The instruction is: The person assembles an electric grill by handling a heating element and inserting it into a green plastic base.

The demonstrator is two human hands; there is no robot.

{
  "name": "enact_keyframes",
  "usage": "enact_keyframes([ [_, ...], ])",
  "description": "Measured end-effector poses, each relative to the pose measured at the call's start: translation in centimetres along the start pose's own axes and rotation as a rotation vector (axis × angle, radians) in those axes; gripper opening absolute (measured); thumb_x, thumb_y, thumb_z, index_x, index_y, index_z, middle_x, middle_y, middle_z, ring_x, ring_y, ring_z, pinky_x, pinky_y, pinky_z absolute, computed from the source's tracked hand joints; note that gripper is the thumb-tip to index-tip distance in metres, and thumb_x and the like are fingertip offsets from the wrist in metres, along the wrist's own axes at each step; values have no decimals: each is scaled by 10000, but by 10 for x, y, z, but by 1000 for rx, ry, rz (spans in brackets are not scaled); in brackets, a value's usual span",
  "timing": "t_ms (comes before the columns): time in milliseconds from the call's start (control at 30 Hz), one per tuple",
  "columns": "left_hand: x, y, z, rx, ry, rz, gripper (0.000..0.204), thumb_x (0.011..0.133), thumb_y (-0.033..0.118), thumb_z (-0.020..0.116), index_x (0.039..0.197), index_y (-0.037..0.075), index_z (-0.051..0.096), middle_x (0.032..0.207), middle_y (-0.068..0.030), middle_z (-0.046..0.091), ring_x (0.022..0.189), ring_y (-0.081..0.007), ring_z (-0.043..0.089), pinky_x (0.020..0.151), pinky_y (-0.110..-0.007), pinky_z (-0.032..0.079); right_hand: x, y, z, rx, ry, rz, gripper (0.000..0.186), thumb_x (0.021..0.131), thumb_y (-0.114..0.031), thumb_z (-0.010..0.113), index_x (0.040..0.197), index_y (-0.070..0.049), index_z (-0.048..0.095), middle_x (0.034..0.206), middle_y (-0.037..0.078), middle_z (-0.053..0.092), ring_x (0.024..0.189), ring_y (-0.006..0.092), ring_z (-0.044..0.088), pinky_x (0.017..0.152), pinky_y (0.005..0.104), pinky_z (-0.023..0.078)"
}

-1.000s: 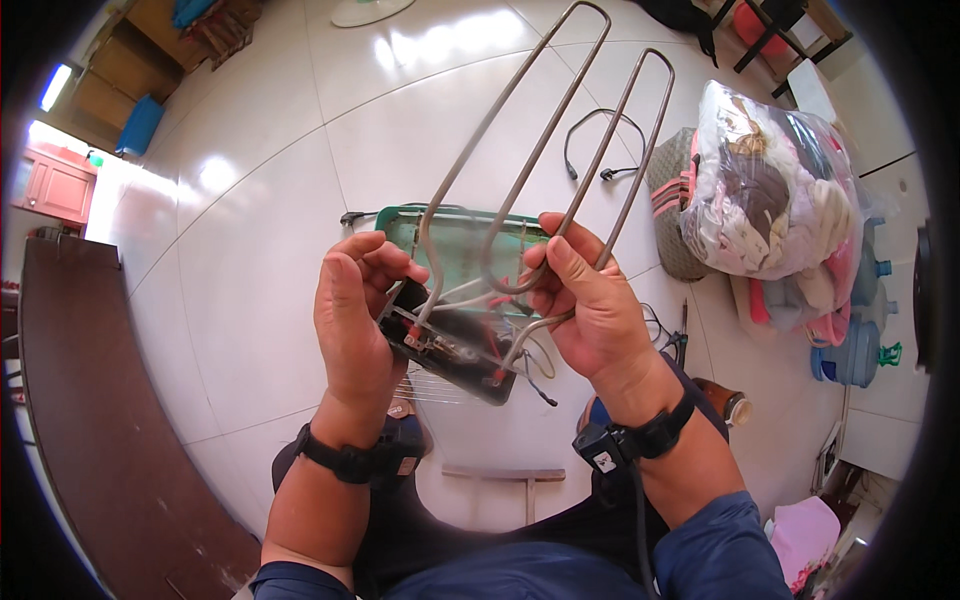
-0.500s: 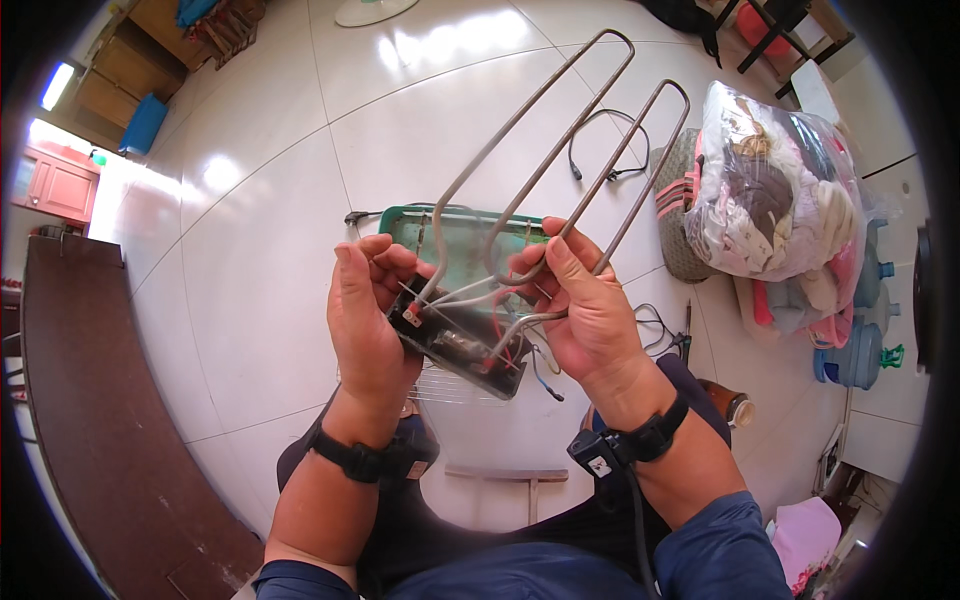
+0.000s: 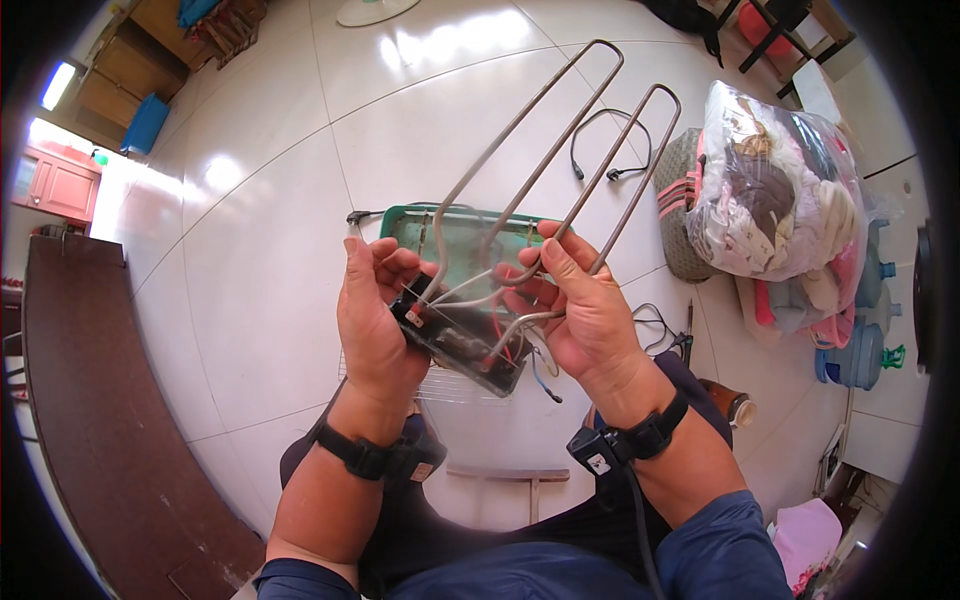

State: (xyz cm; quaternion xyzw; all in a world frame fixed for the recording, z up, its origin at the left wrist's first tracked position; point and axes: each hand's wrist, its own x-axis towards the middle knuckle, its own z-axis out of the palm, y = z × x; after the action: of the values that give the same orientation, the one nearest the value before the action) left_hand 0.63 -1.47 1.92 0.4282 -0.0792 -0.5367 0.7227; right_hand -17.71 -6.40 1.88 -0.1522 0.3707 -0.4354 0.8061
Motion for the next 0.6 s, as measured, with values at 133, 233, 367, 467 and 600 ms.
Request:
enact_keyframes([
  [133, 1, -2, 0, -4, 72, -64, 433, 1013, 498, 522, 1042, 68, 567, 869, -53, 605, 826, -172, 622, 716, -317, 558, 1, 0, -2, -12, -3, -1, 269, 939, -177, 700, 1191, -142, 611, 940, 28, 688, 920, 236, 712, 761, 368, 538],
  [233, 2, -2, -1, -7, 91, -77, 441, 1006, 509, 529, 1043, 72, 571, 875, -52, 609, 832, -176, 621, 737, -328, 559, 2, 1, -2, -33, -1, -12, 272, 937, -179, 704, 1191, -148, 612, 927, 23, 686, 905, 221, 708, 749, 360, 525],
  [367, 1, -2, 1, -61, 91, -100, 451, 1003, 527, 519, 1039, 82, 578, 881, -44, 613, 850, -177, 619, 771, -339, 556, 2, 5, -5, -19, 8, -18, 246, 1000, -172, 602, 1237, -110, 585, 964, 53, 690, 948, 251, 719, 733, 354, 625],
  [467, 3, -3, 0, -75, 89, -105, 446, 998, 518, 520, 1049, 77, 564, 874, -55, 641, 794, -174, 645, 725, -335, 579, 1, 6, -5, -13, 5, -16, 247, 1001, -175, 602, 1239, -111, 585, 966, 52, 689, 952, 249, 718, 740, 360, 626],
  [600, 5, -1, -3, -83, 46, -103, 448, 1001, 518, 509, 1048, 76, 566, 875, -57, 642, 788, -181, 647, 725, -346, 579, -3, 3, 3, 7, 13, -22, 242, 943, -163, 693, 1169, -138, 609, 921, 32, 701, 881, 219, 707, 748, 368, 527],
])
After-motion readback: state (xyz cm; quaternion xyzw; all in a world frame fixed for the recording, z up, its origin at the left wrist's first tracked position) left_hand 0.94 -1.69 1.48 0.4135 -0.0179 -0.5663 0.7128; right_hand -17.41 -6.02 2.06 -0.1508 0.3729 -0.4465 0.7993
